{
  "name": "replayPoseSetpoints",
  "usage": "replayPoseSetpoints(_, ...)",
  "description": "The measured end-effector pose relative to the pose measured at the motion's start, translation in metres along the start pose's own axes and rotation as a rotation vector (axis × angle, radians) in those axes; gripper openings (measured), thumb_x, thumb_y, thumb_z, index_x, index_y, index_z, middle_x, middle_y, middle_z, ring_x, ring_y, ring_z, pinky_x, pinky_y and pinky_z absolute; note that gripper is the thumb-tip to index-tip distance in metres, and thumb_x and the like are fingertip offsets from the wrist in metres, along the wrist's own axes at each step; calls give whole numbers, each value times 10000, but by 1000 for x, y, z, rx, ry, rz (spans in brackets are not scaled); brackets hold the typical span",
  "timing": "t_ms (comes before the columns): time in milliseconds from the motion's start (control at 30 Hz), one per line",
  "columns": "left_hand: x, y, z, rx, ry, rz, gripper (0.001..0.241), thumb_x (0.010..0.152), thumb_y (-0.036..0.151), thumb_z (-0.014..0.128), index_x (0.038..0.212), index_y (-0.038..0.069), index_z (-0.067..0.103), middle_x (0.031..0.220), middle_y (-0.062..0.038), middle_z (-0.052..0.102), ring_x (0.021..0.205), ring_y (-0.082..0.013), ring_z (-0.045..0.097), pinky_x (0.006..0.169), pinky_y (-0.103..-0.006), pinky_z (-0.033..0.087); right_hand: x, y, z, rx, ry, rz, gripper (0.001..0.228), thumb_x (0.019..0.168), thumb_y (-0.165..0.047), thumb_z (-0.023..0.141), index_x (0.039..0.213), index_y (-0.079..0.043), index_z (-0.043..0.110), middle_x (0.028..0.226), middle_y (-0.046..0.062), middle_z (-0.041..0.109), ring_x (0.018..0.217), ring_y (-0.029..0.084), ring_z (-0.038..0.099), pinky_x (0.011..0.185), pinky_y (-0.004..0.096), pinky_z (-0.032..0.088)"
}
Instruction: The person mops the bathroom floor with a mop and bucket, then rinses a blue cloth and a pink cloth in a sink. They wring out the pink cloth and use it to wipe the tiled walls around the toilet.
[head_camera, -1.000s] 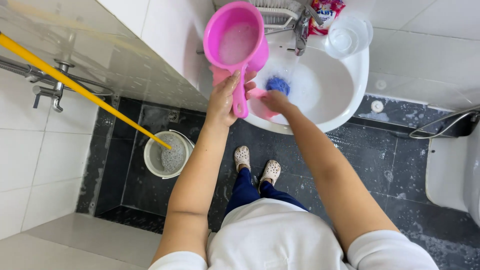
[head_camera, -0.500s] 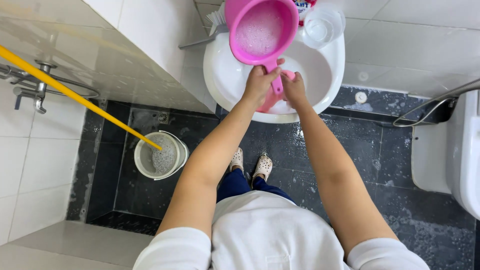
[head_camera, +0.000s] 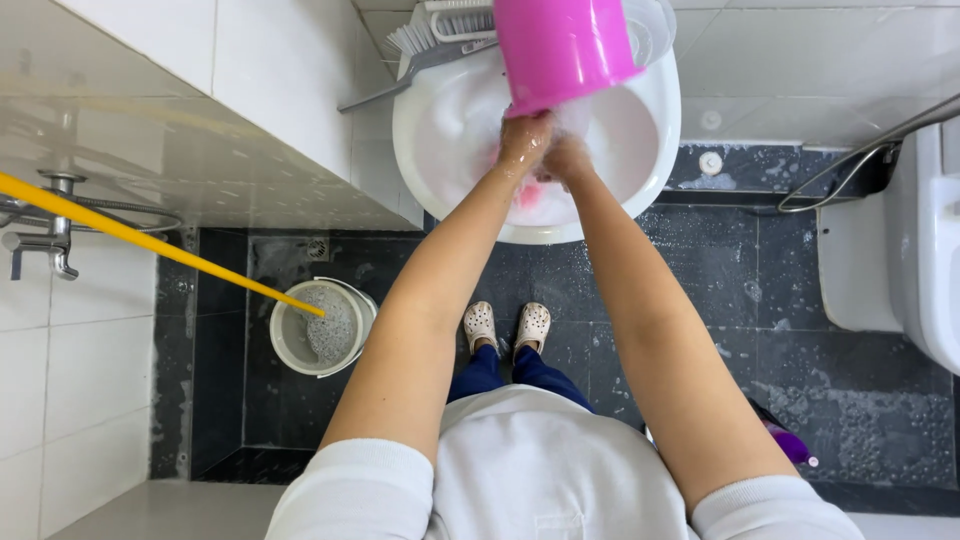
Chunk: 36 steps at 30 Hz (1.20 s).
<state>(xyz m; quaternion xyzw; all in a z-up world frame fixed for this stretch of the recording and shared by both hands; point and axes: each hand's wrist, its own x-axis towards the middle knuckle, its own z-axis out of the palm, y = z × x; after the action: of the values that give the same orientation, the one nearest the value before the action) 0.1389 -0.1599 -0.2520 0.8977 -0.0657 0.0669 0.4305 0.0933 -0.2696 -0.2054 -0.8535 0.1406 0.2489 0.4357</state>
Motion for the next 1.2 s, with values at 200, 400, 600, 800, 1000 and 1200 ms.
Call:
replayPoseSetpoints(200,-37,84,-138,-357,26,226,353,920,257,656,1185,26,680,1160,-164,735,1131,-356,660,1011,-494,477,-34,-41,6,-179,182,-311,458,990,-364,694,1375,-137,592,1364,97,624,1253,256,574,1057,425,473)
replayPoseSetpoints(400,-30,47,-186,-11,-117,260,282,951,140,621,1221,89,688,1126,-109,731,1157,-284,619,1073,-512,378,-26,-23,40,-628,54,-454,533,933,-252,635,1458,-214,550,1473,81,560,1336,340,484,1110,521,408)
replayPoseSetpoints(600,-38,76,-283,35,-181,318,337,939,198,691,1237,46,649,998,-136,729,969,-330,660,892,-490,495,-2,36,0,-661,119,99,389,980,-212,610,1344,-77,576,1177,236,688,1053,355,696,924,437,578)
replayPoseSetpoints(800,-50,81,-335,148,-445,203,373,915,266,689,1241,84,682,1058,-171,743,996,-358,710,915,-474,531,-21,25,-81,-367,376,1,251,968,-152,577,1162,-11,651,1052,247,716,947,363,726,881,434,598)
replayPoseSetpoints(1000,-45,74,-332,422,-597,-52,383,895,269,680,1250,126,685,1166,-177,715,1097,-364,673,959,-475,512,-39,-11,-100,-294,358,-118,328,902,-202,616,1173,-20,640,1057,265,710,990,390,694,903,437,543)
replayPoseSetpoints(1200,-47,89,-309,454,-605,-335,361,982,381,633,1181,84,684,1097,-162,733,1049,-311,724,944,-454,551,-3,-3,-38,-636,234,-101,315,955,-305,628,1262,-305,702,1415,211,534,1274,434,534,1069,486,481)
